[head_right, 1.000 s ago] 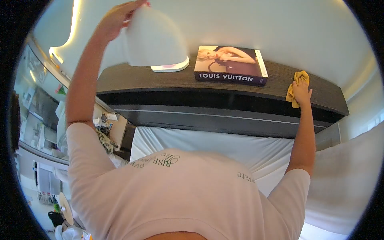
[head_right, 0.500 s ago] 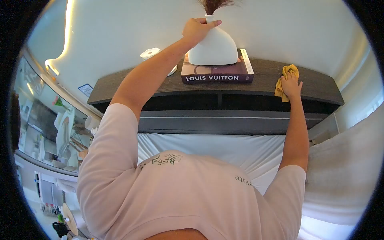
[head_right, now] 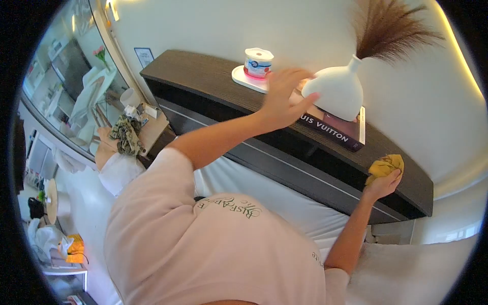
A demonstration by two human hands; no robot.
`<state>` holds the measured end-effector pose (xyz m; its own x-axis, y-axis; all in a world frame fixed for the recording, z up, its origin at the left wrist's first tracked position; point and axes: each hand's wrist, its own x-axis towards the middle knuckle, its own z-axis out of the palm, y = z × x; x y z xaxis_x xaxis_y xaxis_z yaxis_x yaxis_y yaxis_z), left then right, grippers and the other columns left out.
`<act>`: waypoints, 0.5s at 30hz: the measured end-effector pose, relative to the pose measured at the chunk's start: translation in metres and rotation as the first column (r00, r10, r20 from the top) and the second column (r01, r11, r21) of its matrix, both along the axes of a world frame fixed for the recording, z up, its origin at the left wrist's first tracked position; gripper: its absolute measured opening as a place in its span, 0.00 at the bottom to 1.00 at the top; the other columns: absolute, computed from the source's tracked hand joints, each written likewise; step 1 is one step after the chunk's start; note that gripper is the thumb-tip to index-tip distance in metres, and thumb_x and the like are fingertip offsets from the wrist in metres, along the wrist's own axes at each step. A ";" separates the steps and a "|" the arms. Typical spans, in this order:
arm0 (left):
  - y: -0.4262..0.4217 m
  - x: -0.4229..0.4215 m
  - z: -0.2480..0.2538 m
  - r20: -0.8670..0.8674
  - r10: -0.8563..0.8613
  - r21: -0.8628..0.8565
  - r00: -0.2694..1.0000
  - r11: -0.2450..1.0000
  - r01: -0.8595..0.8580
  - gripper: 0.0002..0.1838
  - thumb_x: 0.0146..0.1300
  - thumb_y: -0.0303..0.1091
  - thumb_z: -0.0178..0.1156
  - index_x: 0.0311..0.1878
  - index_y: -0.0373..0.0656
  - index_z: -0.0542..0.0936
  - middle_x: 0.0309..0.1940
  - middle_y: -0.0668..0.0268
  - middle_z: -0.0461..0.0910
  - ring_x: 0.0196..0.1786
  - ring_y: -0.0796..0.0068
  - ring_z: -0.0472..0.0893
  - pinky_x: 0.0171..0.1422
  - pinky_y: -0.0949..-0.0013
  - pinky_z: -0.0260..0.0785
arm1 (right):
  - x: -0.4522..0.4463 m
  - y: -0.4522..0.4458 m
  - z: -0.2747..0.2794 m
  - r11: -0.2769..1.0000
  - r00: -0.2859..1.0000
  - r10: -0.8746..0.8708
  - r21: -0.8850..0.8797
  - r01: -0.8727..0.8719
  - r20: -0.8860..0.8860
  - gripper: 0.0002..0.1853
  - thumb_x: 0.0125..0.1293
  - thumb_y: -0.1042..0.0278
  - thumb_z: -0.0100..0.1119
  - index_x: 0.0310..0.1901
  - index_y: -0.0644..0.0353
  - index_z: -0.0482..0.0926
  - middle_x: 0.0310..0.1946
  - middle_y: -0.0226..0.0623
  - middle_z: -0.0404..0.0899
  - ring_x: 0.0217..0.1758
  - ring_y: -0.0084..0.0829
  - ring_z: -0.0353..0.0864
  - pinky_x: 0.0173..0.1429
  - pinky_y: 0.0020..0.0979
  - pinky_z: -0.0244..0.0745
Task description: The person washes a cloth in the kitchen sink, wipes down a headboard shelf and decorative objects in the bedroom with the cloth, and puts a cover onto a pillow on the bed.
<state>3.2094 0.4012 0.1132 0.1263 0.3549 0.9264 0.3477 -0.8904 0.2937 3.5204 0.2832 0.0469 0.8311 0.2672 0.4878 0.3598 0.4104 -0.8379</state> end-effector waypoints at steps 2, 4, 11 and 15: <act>0.002 -0.055 -0.020 0.106 0.206 -0.037 0.973 0.979 -0.203 0.17 0.53 0.35 0.63 0.46 0.43 0.75 0.43 0.61 0.76 0.49 0.62 0.72 0.54 0.58 0.58 | -0.081 -0.013 0.040 0.945 0.933 0.313 0.161 -0.286 -0.178 0.20 0.71 0.57 0.42 0.50 0.67 0.71 0.43 0.41 0.76 0.43 0.33 0.79 0.45 0.33 0.77; 0.060 -0.110 -0.050 0.215 0.451 -0.308 0.866 0.873 -0.378 0.12 0.54 0.38 0.61 0.39 0.46 0.74 0.39 0.66 0.75 0.47 0.63 0.71 0.51 0.57 0.55 | -0.128 -0.011 0.043 0.821 0.794 0.571 0.149 -0.551 -0.207 0.19 0.71 0.58 0.43 0.52 0.65 0.71 0.46 0.42 0.76 0.48 0.34 0.78 0.51 0.35 0.75; 0.145 -0.197 -0.049 -0.663 0.228 -0.444 0.713 0.647 -0.620 0.23 0.52 0.42 0.56 0.54 0.54 0.78 0.49 0.65 0.79 0.56 0.59 0.72 0.60 0.50 0.58 | -0.281 0.072 0.028 0.524 0.561 0.791 -0.202 -0.827 -0.243 0.18 0.70 0.58 0.48 0.47 0.68 0.75 0.38 0.32 0.79 0.38 0.21 0.77 0.43 0.26 0.73; 0.144 -0.228 -0.070 -0.325 0.345 -0.456 0.881 0.759 -0.465 0.20 0.54 0.37 0.55 0.52 0.50 0.78 0.49 0.65 0.78 0.55 0.58 0.73 0.60 0.52 0.59 | -0.339 0.123 0.022 0.485 0.567 0.811 -0.709 -0.512 0.145 0.21 0.70 0.56 0.47 0.49 0.69 0.74 0.41 0.41 0.78 0.41 0.35 0.78 0.48 0.34 0.72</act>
<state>2.9810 0.5450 0.0433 0.0286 0.8247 0.5649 0.7466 -0.3934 0.5365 3.1816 0.4058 0.0684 0.0193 0.9634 0.2675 0.5345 0.2161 -0.8171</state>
